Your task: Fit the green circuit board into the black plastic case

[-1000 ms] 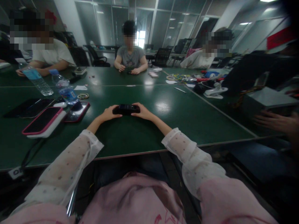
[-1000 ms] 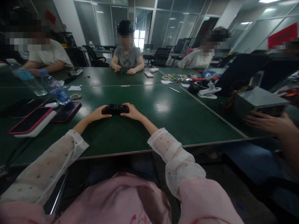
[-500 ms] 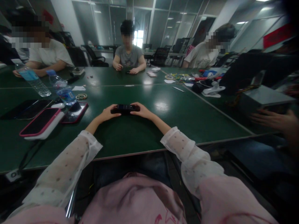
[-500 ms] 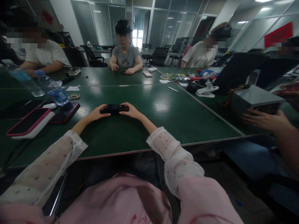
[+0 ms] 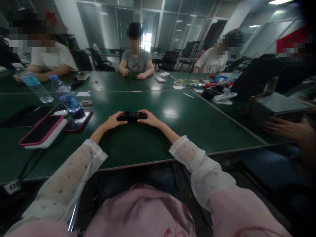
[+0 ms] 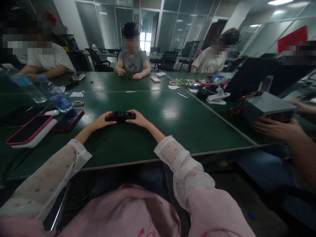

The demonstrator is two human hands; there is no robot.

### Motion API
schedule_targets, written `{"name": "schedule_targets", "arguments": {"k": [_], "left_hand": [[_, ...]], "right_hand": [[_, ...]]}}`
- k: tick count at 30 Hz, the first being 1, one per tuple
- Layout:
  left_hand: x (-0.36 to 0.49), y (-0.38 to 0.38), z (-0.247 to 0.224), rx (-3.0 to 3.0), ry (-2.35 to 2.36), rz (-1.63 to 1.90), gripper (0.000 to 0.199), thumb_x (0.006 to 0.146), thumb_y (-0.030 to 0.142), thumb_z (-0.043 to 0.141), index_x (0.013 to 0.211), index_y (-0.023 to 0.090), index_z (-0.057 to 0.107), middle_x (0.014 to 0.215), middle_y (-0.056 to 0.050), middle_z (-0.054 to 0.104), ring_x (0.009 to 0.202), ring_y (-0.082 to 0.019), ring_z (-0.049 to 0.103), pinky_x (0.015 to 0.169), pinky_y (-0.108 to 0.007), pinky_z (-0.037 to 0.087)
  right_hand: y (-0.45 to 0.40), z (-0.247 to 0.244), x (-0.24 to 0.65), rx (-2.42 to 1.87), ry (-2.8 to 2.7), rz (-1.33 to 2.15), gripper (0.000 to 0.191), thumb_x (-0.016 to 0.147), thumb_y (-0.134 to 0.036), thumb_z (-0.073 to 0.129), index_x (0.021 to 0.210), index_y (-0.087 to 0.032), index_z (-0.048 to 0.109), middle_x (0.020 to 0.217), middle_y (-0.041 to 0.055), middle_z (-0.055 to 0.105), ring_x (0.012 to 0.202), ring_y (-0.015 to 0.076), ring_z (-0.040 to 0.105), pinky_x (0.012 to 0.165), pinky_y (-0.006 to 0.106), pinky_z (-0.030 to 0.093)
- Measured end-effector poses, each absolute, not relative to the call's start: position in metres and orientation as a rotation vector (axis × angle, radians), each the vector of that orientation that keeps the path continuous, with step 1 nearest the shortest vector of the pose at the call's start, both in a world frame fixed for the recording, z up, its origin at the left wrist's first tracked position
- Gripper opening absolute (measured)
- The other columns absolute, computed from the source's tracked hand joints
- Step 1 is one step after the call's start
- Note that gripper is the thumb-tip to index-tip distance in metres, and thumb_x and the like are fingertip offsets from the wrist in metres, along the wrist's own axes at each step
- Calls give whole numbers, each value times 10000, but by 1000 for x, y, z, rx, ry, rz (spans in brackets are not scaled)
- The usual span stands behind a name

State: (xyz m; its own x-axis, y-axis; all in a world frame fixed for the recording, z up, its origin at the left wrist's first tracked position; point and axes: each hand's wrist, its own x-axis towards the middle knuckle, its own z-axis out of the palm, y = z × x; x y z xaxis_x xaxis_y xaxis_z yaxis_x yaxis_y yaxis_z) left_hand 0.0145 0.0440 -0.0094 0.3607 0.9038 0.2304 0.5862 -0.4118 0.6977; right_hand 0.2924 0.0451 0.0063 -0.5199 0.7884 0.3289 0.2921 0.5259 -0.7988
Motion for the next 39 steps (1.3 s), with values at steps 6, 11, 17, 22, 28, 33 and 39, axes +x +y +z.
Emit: {"name": "schedule_targets", "arguments": {"k": [6,11,17,22,28,33,39], "left_hand": [[15,40,-5,2114,1280,813,679,697,501,714,1286,241,498,1290,-87,591,1207,-300,547,1075,-506,340],[15,41,-6,2107,1261,823,679,693,496,719,1279,236,497,1288,-87,593,1198,-291,555,1065,-490,357],[14,41,-6,2107,1254,821,680,691,497,720,1276,228,501,1294,-93,588,1205,-296,549,1066,-489,361],[14,42,-6,2117,1267,805,712,683,494,727,1299,233,481,1299,-91,582,1209,-295,546,1068,-483,361],[14,46,-11,2168,1288,793,721,669,504,736,1278,205,492,1291,-110,581,1207,-311,542,1060,-495,359],[14,45,-9,2170,1306,777,710,675,513,729,1274,212,495,1292,-106,584,1215,-316,536,1062,-507,353],[14,45,-9,2166,1309,785,672,694,507,712,1265,219,508,1290,-99,588,1219,-309,535,1064,-495,358]], "right_hand": [[45,5,294,-868,-2077,877,580,703,-318,768,1209,-201,509,1203,90,587,1087,239,591,974,473,464],[47,4,295,-885,-2113,830,568,717,-350,753,1215,-214,518,1204,88,588,1094,248,583,962,487,460],[46,4,295,-881,-2108,823,574,705,-368,761,1207,-222,524,1201,82,588,1094,249,583,960,473,462],[49,1,294,-887,-2102,794,539,705,-371,758,1171,-212,539,1150,75,607,1053,239,595,944,468,467],[52,-3,294,-905,-2088,773,546,693,-393,762,1154,-193,547,1104,74,616,1017,236,600,919,456,481],[55,-6,293,-892,-2045,810,546,687,-394,765,1146,-188,552,1100,76,617,1025,237,601,939,461,476],[56,-8,293,-853,-2008,881,539,692,-386,762,1146,-192,546,1096,79,619,1016,237,612,924,464,493]]}}
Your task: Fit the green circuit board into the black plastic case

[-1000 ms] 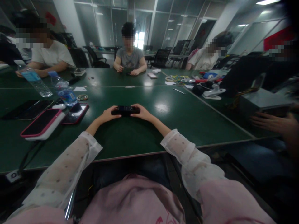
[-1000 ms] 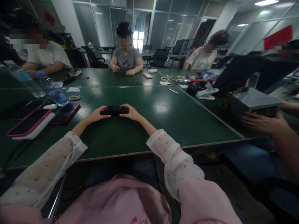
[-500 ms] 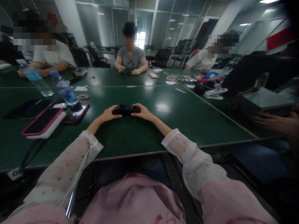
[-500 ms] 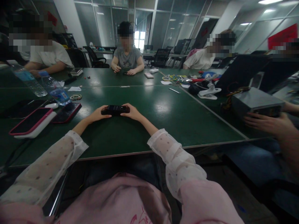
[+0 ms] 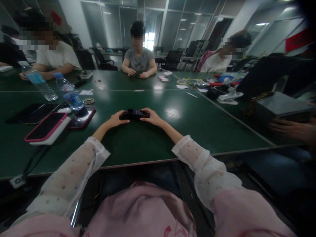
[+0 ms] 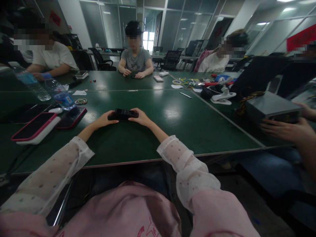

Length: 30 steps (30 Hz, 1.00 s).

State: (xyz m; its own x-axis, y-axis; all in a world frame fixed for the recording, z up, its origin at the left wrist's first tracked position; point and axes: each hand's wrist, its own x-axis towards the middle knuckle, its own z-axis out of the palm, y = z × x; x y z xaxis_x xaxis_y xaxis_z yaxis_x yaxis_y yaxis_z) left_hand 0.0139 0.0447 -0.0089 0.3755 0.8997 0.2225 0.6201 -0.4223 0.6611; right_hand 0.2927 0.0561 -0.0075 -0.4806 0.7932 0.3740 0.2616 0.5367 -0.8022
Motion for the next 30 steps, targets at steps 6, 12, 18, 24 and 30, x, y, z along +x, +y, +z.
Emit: {"name": "schedule_targets", "arguments": {"k": [6,12,18,24,30], "left_hand": [[13,46,-11,2157,1287,805,669,690,496,718,1263,216,514,1277,-96,597,1187,-300,559,1043,-488,387],[13,44,-10,2117,1314,817,653,689,481,727,1250,209,532,1278,-106,597,1194,-301,556,1049,-486,382],[14,43,-9,2120,1255,839,629,694,458,732,1247,229,538,1260,-84,612,1166,-278,577,1051,-483,381],[15,43,-7,2148,1256,845,609,707,459,722,1244,237,541,1262,-85,608,1172,-290,571,1032,-502,395],[15,42,-7,2159,1237,863,660,718,472,718,1297,255,485,1229,-77,630,1161,-278,584,1035,-488,394]], "right_hand": [[57,-5,293,-854,-1973,898,547,692,-393,759,1157,-204,541,1133,76,607,1054,239,599,928,461,496],[56,5,296,-855,-1821,968,579,703,-422,746,1187,-209,508,1153,79,612,1053,229,602,969,438,471],[69,1,305,-948,-1619,781,575,716,-459,707,1180,-209,476,1184,94,591,1103,247,564,984,421,445],[93,-17,325,-1180,-1548,442,553,683,-420,713,1143,-197,500,1055,81,620,979,264,584,907,466,466],[101,-25,335,-1249,-1587,238,499,672,-339,731,1101,-174,537,1065,110,609,1019,298,563,934,511,438]]}}
